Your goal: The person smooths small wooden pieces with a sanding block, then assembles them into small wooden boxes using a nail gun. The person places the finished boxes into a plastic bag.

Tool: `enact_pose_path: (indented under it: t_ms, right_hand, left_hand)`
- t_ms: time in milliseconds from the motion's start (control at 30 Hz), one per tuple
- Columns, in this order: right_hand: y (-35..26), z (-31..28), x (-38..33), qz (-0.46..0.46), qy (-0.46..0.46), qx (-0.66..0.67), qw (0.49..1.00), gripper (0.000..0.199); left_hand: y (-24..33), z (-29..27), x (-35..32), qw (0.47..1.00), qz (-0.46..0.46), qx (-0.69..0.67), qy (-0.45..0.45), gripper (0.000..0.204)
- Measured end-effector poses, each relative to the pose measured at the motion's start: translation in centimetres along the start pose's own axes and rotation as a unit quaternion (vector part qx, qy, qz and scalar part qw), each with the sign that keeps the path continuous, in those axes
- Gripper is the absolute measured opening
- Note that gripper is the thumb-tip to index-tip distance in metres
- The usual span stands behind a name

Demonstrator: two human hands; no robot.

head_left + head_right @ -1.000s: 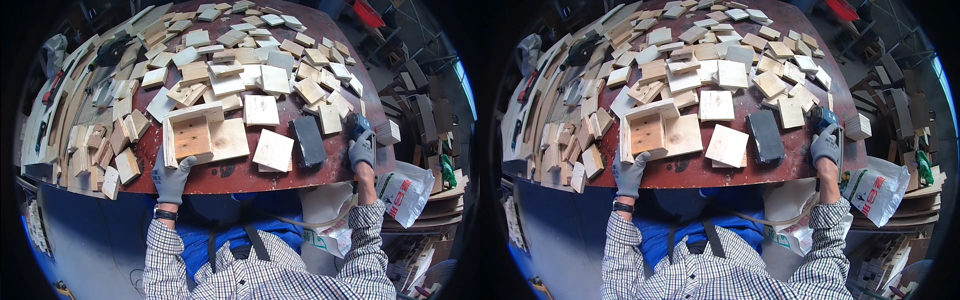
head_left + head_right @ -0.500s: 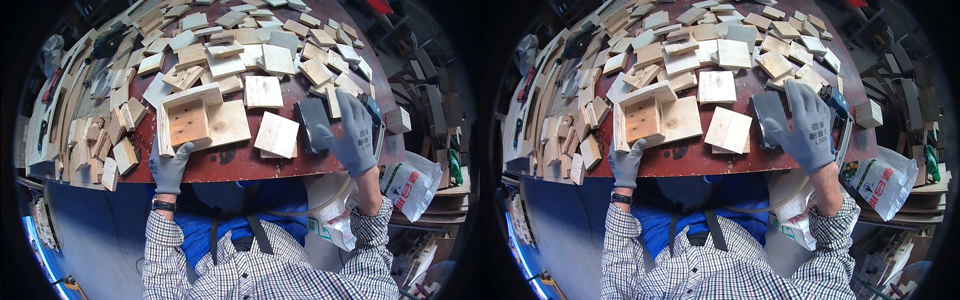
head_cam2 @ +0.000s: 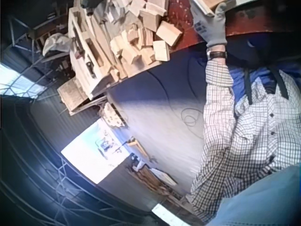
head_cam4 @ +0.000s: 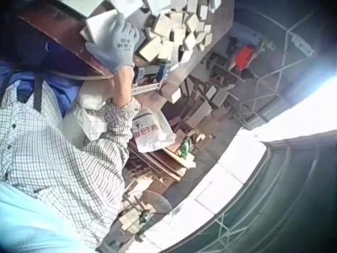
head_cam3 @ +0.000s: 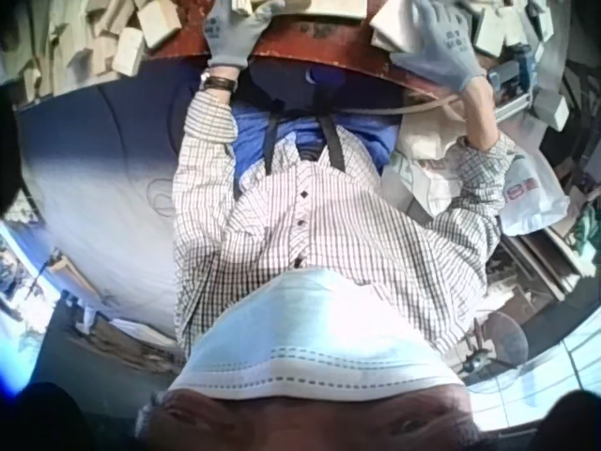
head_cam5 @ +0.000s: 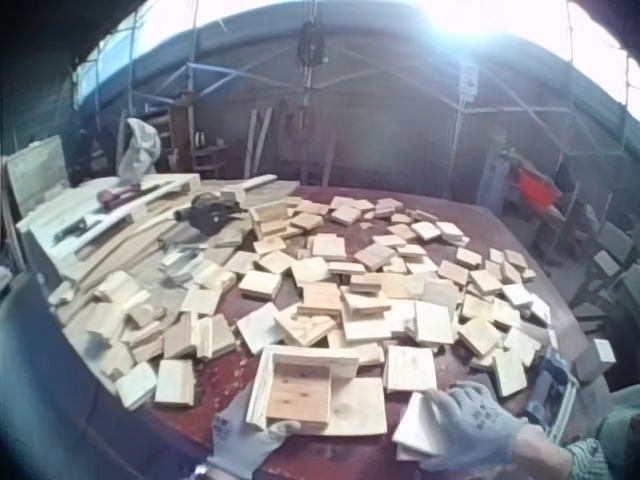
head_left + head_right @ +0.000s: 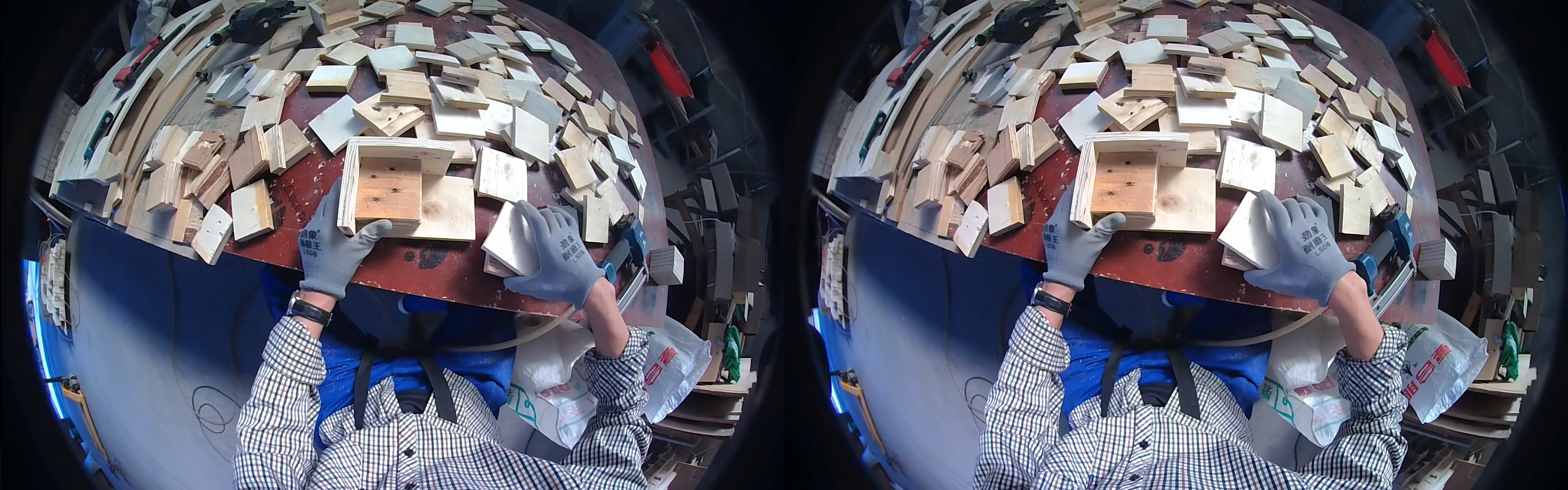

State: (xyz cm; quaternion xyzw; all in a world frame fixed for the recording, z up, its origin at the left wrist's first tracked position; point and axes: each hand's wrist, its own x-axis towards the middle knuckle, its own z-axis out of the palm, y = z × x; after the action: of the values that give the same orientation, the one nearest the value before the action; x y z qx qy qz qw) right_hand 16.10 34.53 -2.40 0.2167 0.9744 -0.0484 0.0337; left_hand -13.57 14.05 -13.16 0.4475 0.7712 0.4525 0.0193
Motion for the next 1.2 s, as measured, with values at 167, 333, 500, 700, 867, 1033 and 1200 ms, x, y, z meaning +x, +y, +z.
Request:
enact_pose_path:
  t_ms: [167,333,500,700,867,1033,1200]
  right_hand:
    - [-5.2,-2.7,4.0,-0.085,0.186,0.082,0.975,0.123]
    - [-11.2,-1.6,11.4,-0.141,0.241,0.017,0.960,0.123]
    - [-9.6,0.3,12.3,-0.134,0.253,0.113,0.951,0.122]
    - [-5.0,-3.2,7.7,0.018,0.238,0.274,0.932,0.110]
    - [-4.3,-4.6,1.5,-0.051,0.018,0.045,0.997,0.110]
    - [-3.7,0.5,0.3,-0.036,-0.045,-0.065,0.996,0.110]
    - [-6.3,0.6,2.9,-0.068,0.118,-0.037,0.990,0.095]
  left_hand:
    - [-0.1,0.1,0.0,1.000,0.009,-0.006,0.009,0.099]
    - [-0.5,-0.3,0.1,1.000,0.020,0.011,0.007,0.084]
    - [0.0,0.2,0.5,0.995,0.080,0.023,0.054,0.085]
    - [0.2,0.0,0.2,0.999,0.028,-0.018,0.036,0.083]
    - [0.0,0.0,-0.1,0.999,0.028,0.004,0.032,0.089]
    - [-0.6,0.6,-0.2,0.998,0.039,0.021,0.035,0.093]
    - [-0.6,0.1,0.1,0.999,0.031,0.004,0.019,0.094]
